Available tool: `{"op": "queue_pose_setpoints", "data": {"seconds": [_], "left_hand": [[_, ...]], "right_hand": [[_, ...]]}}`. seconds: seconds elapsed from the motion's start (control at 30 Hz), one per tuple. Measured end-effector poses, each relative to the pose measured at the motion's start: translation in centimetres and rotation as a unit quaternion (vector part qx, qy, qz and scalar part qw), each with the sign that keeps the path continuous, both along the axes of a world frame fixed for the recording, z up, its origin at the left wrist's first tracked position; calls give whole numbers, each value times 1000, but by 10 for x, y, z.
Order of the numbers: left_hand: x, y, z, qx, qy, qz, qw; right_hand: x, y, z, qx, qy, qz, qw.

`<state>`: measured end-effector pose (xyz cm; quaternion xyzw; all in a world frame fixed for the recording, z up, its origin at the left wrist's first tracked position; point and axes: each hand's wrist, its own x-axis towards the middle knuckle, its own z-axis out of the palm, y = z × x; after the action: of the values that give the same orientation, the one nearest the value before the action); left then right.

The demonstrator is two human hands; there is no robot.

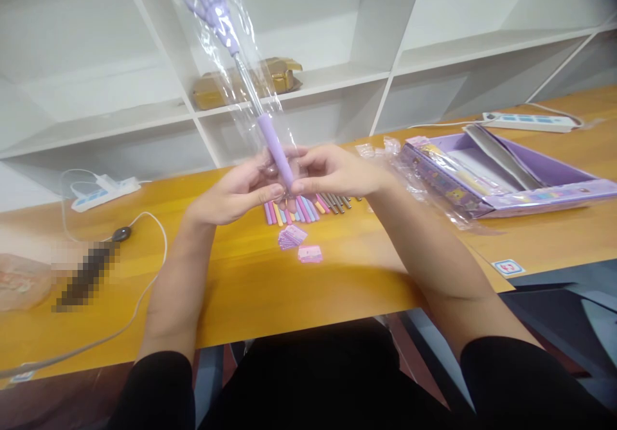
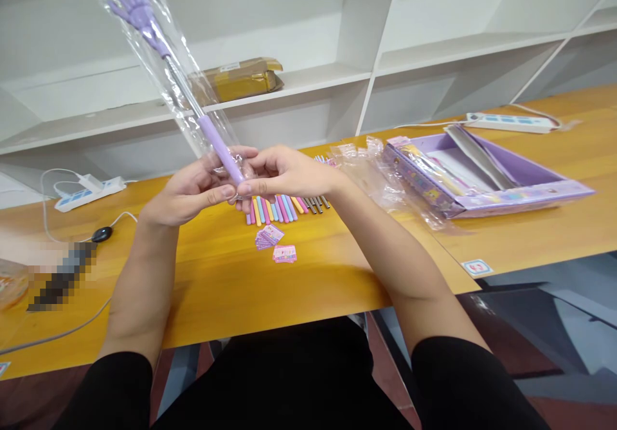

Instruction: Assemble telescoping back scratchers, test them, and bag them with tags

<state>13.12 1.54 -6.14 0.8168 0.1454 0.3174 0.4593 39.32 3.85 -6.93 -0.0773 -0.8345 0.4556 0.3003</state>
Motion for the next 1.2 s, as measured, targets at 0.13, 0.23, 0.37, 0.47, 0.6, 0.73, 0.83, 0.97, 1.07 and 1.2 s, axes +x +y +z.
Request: {"op": "queue_pose_setpoints", "data": {"seconds": [0.13, 0.23, 0.37, 0.47, 0.6, 0.73, 0.83, 0.97, 1.07, 1.2], "left_hand": [[3, -3, 3, -13, 0, 5, 1000], [6, -3, 4, -16, -3, 15, 1000], [8, -2, 3, -3, -5, 43, 999], [7, -1, 1, -10, -3, 29, 1000], [6, 3, -2, -10, -5, 4, 1000], [0, 4, -1, 4, 0, -3, 1000], [-5, 2, 4, 5, 30, -1, 1000], [-3, 7, 4, 34, 1, 113, 993], [4, 19, -4, 61, -84, 197, 975], [8, 30, -11, 71, -136, 225, 962]], "right_hand": [[0, 2, -2, 29, -7, -7, 1000], [-1, 3, -4, 50, -3, -12, 999], [-5, 0, -3, 76, -2, -26, 997], [-7, -2, -1, 96, 7, 0, 995], [-6, -4, -1, 98, 27, 36, 994], [-2, -5, -2, 97, 17, 63, 993], [1, -6, 1, 92, -24, 68, 993], [-2, -7, 3, 71, -124, 61, 988], [-12, -8, -1, 75, -224, 52, 970], [-34, -7, -15, 52, -374, 68, 924]]}}
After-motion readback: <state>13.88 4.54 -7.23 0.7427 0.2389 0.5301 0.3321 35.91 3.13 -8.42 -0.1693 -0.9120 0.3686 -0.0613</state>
